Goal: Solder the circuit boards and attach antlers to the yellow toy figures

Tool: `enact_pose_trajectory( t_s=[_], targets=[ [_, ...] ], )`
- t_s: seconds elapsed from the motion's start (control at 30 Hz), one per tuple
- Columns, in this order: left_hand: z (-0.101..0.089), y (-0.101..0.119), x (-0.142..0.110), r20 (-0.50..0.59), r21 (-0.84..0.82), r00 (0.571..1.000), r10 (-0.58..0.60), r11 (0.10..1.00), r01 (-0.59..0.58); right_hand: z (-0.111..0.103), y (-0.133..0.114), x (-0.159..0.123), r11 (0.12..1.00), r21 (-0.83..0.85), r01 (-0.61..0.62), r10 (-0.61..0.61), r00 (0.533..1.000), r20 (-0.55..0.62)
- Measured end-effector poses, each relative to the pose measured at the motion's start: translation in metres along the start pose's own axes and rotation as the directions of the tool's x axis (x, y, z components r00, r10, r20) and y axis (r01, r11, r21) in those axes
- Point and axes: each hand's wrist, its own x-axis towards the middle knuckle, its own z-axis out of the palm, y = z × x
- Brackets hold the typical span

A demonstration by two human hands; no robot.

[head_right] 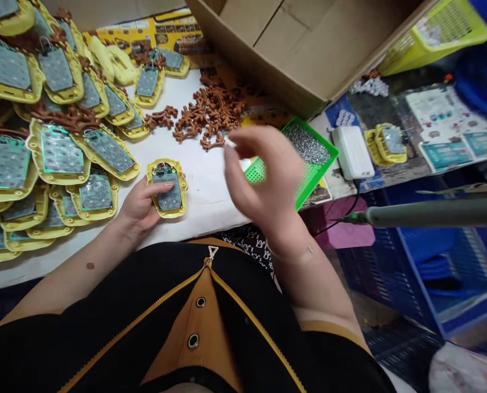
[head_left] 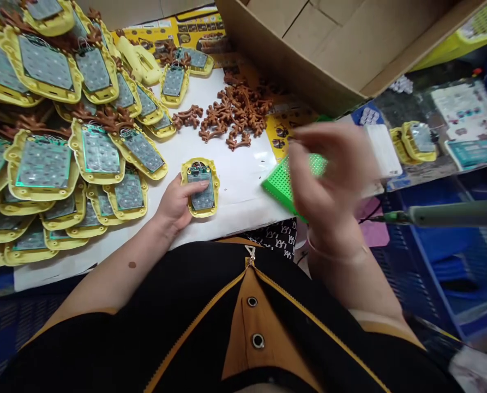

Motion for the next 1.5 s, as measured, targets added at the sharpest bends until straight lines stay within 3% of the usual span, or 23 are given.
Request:
enact_pose_trajectory(
  t_s=[0.07, 0.13, 0.2, 0.33, 0.5, 0.6, 0.67, 0.73, 0.83, 0.93, 1.13, 1.37, 1.5],
  targets=[
    [-0.004, -0.001, -0.001, 0.004, -0.028, 1.0, -0.006, 1.0, 0.006, 0.028, 0.016, 0.037, 0.965, -0.261, -0.008, 0.027, 0.997, 0.067],
    [-0.006, -0.002, -0.002, 0.019, -0.055, 1.0, -0.024, 0.998, 0.025, 0.054, 0.039, 0.066, 0.852, -0.517, -0.082, 0.164, 0.98, 0.114],
    [-0.008, -0.003, -0.002, 0.033, -0.082, 0.998, -0.048, 0.995, 0.05, 0.071, 0.06, 0.08, 0.751, -0.64, -0.16, 0.279, 0.956, 0.089],
    [-0.008, -0.004, -0.003, 0.079, -0.113, 0.991, -0.105, 0.987, 0.113, 0.072, 0.081, 0.075, 0.73, -0.644, -0.229, 0.358, 0.931, 0.074],
    [-0.007, -0.006, -0.004, 0.135, -0.091, 0.984, -0.119, 0.987, 0.132, 0.063, 0.081, 0.075, 0.682, -0.674, -0.284, 0.442, 0.894, 0.071],
    [-0.008, -0.008, -0.004, 0.129, -0.082, 0.986, -0.109, 0.989, 0.12, 0.062, 0.083, 0.076, 0.745, -0.56, -0.363, 0.472, 0.879, 0.059],
    [-0.008, -0.009, -0.004, 0.135, -0.078, 0.986, -0.101, 0.991, 0.112, 0.06, 0.085, 0.07, 0.827, -0.342, -0.447, 0.493, 0.868, 0.059],
    [-0.009, -0.01, -0.003, 0.151, -0.064, 0.984, -0.094, 0.992, 0.104, 0.056, 0.084, 0.059, 0.861, -0.061, -0.505, 0.508, 0.851, 0.13],
    [-0.011, -0.011, -0.002, 0.181, -0.026, 0.98, -0.085, 0.996, 0.091, 0.05, 0.072, 0.038, 0.804, 0.306, -0.51, 0.45, 0.858, 0.248],
    [-0.013, -0.011, -0.002, 0.205, 0.02, 0.975, -0.087, 0.996, 0.085, 0.048, 0.051, 0.02, 0.733, 0.515, -0.445, 0.364, 0.896, 0.256],
    [-0.015, -0.009, -0.002, 0.256, 0.102, 0.961, -0.109, 0.991, 0.085, 0.058, 0.032, 0.008, 0.704, 0.569, -0.425, 0.301, 0.904, 0.303],
    [-0.015, -0.009, -0.002, 0.278, 0.114, 0.954, -0.108, 0.99, 0.079, 0.069, 0.031, 0.005, 0.668, 0.558, -0.492, 0.321, 0.867, 0.381],
    [-0.014, -0.008, -0.003, 0.266, 0.092, 0.956, -0.123, 0.99, 0.102, 0.077, 0.035, 0.001, 0.657, 0.586, -0.475, 0.331, 0.879, 0.342]
  ],
)
